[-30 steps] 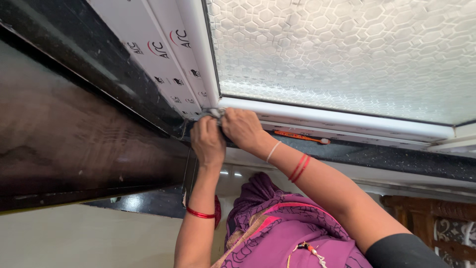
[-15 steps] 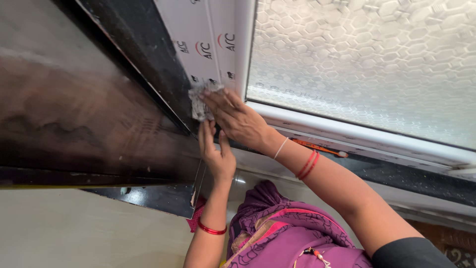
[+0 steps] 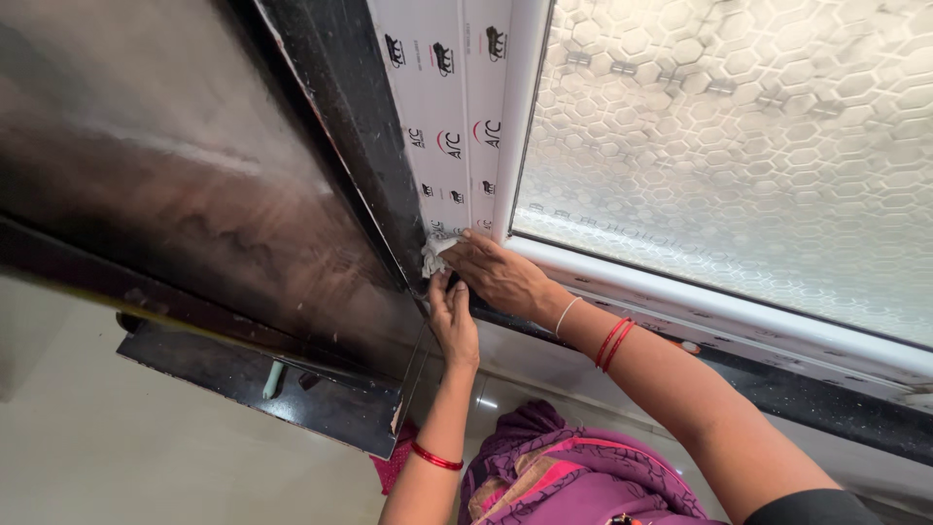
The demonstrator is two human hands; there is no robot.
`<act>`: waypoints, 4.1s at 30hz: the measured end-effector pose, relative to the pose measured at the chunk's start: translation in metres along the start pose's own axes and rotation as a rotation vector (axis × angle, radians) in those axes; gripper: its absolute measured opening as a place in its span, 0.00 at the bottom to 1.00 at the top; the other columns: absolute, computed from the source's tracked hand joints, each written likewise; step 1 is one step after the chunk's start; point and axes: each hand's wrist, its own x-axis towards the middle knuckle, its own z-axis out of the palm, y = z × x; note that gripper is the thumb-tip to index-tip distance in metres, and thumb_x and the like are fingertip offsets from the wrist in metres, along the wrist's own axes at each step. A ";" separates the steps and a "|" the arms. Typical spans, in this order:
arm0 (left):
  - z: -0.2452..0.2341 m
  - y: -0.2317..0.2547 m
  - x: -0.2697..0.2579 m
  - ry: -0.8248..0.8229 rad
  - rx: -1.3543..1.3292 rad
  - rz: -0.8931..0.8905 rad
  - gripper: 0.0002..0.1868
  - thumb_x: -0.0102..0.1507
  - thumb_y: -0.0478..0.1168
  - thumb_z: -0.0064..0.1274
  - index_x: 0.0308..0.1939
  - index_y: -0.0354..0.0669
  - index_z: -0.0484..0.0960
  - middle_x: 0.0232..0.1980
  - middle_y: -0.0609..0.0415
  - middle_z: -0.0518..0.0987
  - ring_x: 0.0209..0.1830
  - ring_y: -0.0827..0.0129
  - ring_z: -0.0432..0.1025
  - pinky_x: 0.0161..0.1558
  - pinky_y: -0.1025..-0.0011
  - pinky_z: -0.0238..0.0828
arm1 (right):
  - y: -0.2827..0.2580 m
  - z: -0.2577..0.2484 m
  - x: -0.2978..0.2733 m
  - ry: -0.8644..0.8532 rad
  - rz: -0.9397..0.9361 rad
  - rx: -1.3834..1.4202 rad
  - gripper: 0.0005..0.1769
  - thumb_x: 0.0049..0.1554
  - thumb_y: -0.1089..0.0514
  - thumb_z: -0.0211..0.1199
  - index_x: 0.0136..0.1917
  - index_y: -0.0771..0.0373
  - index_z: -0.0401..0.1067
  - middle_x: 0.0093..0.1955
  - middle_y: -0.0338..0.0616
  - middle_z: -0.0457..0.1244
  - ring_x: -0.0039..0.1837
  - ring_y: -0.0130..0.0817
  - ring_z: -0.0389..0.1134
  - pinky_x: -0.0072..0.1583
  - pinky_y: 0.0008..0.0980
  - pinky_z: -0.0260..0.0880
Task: The person wipes the white window frame and sill with a cloth, moving along the bottom, side, and corner sections. The person repeatedly wipes the same areas and occasionally folds the cloth while continuing to clean the frame.
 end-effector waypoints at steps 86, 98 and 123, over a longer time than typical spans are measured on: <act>0.166 -0.020 -0.178 -0.801 0.548 0.058 0.35 0.70 0.50 0.48 0.69 0.20 0.64 0.62 0.26 0.75 0.60 0.34 0.69 0.62 0.52 0.63 | -0.038 0.062 -0.345 -0.087 0.263 0.190 0.25 0.55 0.57 0.57 0.63 0.65 0.76 0.59 0.36 0.66 0.69 0.32 0.62 0.82 0.53 0.23; 0.132 -0.010 -0.140 -0.435 0.130 -0.263 0.29 0.73 0.42 0.41 0.76 0.30 0.61 0.76 0.45 0.67 0.75 0.65 0.62 0.72 0.69 0.55 | -0.044 0.044 -0.243 0.011 0.227 0.157 0.31 0.51 0.50 0.55 0.63 0.69 0.76 0.71 0.51 0.62 0.79 0.44 0.56 0.81 0.50 0.35; 0.284 -0.045 -0.263 -0.879 0.509 -0.285 0.21 0.69 0.46 0.47 0.57 0.31 0.78 0.26 0.41 0.75 0.25 0.70 0.67 0.32 0.64 0.67 | -0.060 0.033 -0.483 -0.152 0.682 0.200 0.28 0.59 0.55 0.52 0.71 0.64 0.70 0.76 0.42 0.59 0.81 0.37 0.52 0.82 0.53 0.25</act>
